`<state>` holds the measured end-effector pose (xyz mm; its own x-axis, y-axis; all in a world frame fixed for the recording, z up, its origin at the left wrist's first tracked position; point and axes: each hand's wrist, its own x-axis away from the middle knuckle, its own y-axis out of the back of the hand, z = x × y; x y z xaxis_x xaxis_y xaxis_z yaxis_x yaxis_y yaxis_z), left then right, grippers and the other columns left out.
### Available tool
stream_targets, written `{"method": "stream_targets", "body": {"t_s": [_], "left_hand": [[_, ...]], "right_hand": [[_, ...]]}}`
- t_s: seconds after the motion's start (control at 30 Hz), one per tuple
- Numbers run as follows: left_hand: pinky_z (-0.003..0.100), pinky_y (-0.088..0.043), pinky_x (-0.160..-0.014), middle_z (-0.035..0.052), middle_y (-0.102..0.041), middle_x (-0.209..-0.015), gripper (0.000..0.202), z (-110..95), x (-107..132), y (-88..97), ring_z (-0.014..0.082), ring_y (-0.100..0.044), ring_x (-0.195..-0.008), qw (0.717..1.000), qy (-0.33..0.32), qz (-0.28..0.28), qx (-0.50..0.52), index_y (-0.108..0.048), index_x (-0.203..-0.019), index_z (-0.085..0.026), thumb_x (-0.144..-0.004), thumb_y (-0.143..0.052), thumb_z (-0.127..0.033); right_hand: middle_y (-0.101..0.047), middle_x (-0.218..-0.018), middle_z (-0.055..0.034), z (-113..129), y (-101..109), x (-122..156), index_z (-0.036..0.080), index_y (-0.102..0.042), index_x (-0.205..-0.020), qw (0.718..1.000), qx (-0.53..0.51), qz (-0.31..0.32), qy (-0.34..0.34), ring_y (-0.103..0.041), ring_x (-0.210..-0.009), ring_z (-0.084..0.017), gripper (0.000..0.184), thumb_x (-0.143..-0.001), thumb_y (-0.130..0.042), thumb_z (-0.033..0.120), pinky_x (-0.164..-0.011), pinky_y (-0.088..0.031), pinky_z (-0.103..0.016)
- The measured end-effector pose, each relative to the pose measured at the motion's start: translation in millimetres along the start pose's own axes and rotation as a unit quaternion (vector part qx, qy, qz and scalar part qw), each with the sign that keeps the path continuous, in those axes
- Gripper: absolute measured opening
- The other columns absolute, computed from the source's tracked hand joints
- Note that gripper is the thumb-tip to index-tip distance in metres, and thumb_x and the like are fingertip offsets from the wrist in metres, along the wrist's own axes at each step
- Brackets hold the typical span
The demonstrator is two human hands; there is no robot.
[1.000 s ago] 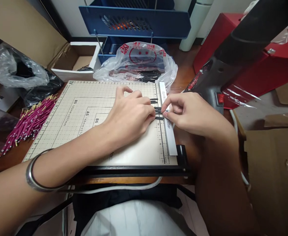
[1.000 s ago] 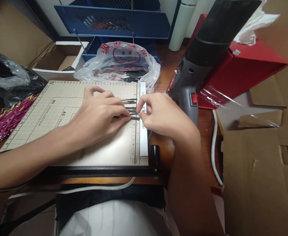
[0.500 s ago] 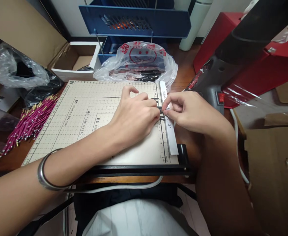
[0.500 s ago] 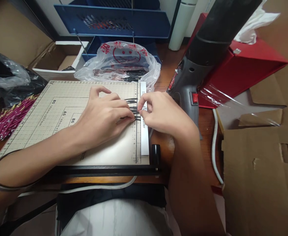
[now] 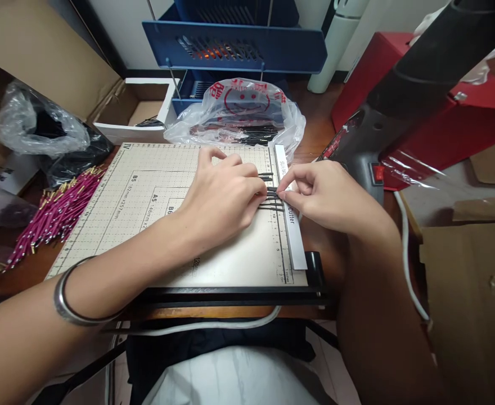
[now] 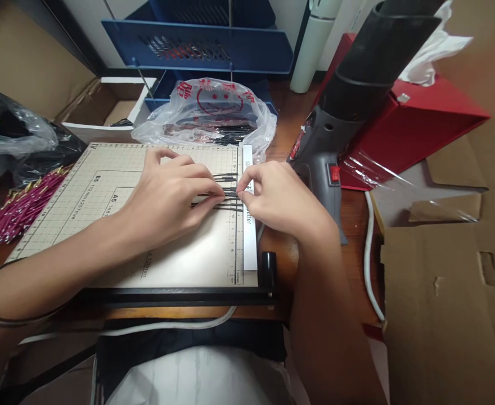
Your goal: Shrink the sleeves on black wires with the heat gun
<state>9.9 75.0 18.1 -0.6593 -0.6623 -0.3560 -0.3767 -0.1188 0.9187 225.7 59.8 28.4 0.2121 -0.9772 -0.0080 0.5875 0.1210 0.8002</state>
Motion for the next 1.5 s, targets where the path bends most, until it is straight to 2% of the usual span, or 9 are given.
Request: {"method": "stream_targets", "body": {"t_s": [0.27,0.47,0.63,0.83,0.97,1.13,1.3,1.4,1.5], "left_hand": [[0.056,-0.035,-0.108,0.0032,-0.082,-0.088,0.031,2,-7,-4.8,0.0232,-0.067,-0.090,0.999,-0.029,0.017,-0.004,-0.080,-0.083,-0.023,-0.103,-0.057,-0.022],[0.056,-0.037,-0.108,0.0045,-0.081,-0.092,0.023,14,-14,0.2,0.0243,-0.068,-0.094,1.000,-0.003,0.005,0.001,-0.081,-0.089,-0.022,-0.101,-0.061,-0.024],[0.054,-0.040,-0.103,0.0060,-0.081,-0.092,0.021,29,-23,-1.1,0.0266,-0.070,-0.095,1.000,0.024,0.001,0.001,-0.081,-0.089,-0.022,-0.098,-0.063,-0.025],[0.049,-0.041,-0.099,0.0051,-0.081,-0.089,0.023,30,-30,-7.7,0.0235,-0.070,-0.090,0.999,0.001,0.039,0.021,-0.082,-0.086,-0.021,-0.095,-0.060,-0.018],[0.049,-0.039,-0.101,0.0041,-0.081,-0.091,0.023,24,-32,-8.4,0.0237,-0.071,-0.093,0.999,-0.013,0.042,0.023,-0.081,-0.089,-0.021,-0.096,-0.060,-0.017],[0.045,-0.042,-0.092,0.0075,-0.079,-0.094,0.019,28,-33,-6.7,0.0276,-0.071,-0.098,0.999,0.026,0.021,0.011,-0.081,-0.094,-0.020,-0.098,-0.063,-0.024],[0.042,-0.043,-0.089,0.0060,-0.078,-0.090,0.020,34,-35,-10.7,0.0247,-0.070,-0.093,0.999,0.004,0.048,0.027,-0.083,-0.093,-0.020,-0.097,-0.063,-0.022],[0.040,-0.045,-0.086,0.0065,-0.079,-0.090,0.021,32,-37,-11.3,0.0242,-0.070,-0.091,0.998,0.003,0.047,0.030,-0.083,-0.094,-0.020,-0.097,-0.063,-0.025],[0.042,-0.044,-0.090,0.0070,-0.081,-0.094,0.020,29,-38,-8.2,0.0268,-0.072,-0.098,0.999,0.015,0.046,0.019,-0.084,-0.096,-0.021,-0.097,-0.065,-0.024]], "right_hand": [[-0.046,-0.054,0.0042,1,0,0,0.020,-0.080,-0.076,1.000,-0.003,0.007,-0.004,-0.042,-0.059,-0.013,0.014,-0.078,-0.066,0.018,-0.066,-0.031,-0.034],[-0.052,-0.060,0.0016,2,-1,-2,0.019,-0.080,-0.081,0.996,-0.022,-0.076,-0.027,-0.047,-0.065,-0.015,0.012,-0.081,-0.068,0.019,-0.067,-0.033,-0.034],[-0.058,-0.066,-0.0014,1,-8,-6,0.020,-0.081,-0.087,0.994,-0.012,-0.096,-0.057,-0.051,-0.070,-0.018,0.014,-0.084,-0.068,0.022,-0.068,-0.034,-0.035],[-0.056,-0.065,-0.0008,-4,-13,-10,0.020,-0.081,-0.090,0.986,-0.012,-0.136,-0.092,-0.047,-0.065,-0.018,0.015,-0.083,-0.068,0.023,-0.067,-0.033,-0.035],[-0.051,-0.060,0.0009,-5,-13,-11,0.020,-0.080,-0.085,0.990,-0.038,-0.117,-0.075,-0.048,-0.066,-0.018,0.013,-0.081,-0.068,0.024,-0.066,-0.033,-0.034],[-0.047,-0.058,0.0034,-4,-12,-12,0.019,-0.078,-0.083,0.990,-0.066,-0.107,-0.067,-0.046,-0.064,-0.016,0.012,-0.081,-0.066,0.020,-0.067,-0.032,-0.034],[-0.043,-0.056,0.0050,-3,-10,-12,0.019,-0.077,-0.082,0.990,-0.071,-0.103,-0.069,-0.043,-0.062,-0.015,0.010,-0.081,-0.067,0.020,-0.066,-0.030,-0.034],[-0.041,-0.054,0.0071,-4,-10,-11,0.018,-0.079,-0.087,0.991,-0.097,-0.074,-0.051,-0.040,-0.058,-0.013,0.012,-0.081,-0.069,0.020,-0.064,-0.028,-0.033],[-0.040,-0.052,0.0081,-5,-11,-12,0.018,-0.080,-0.089,0.993,-0.097,-0.056,-0.046,-0.037,-0.055,-0.012,0.014,-0.081,-0.069,0.020,-0.063,-0.026,-0.033]]}}
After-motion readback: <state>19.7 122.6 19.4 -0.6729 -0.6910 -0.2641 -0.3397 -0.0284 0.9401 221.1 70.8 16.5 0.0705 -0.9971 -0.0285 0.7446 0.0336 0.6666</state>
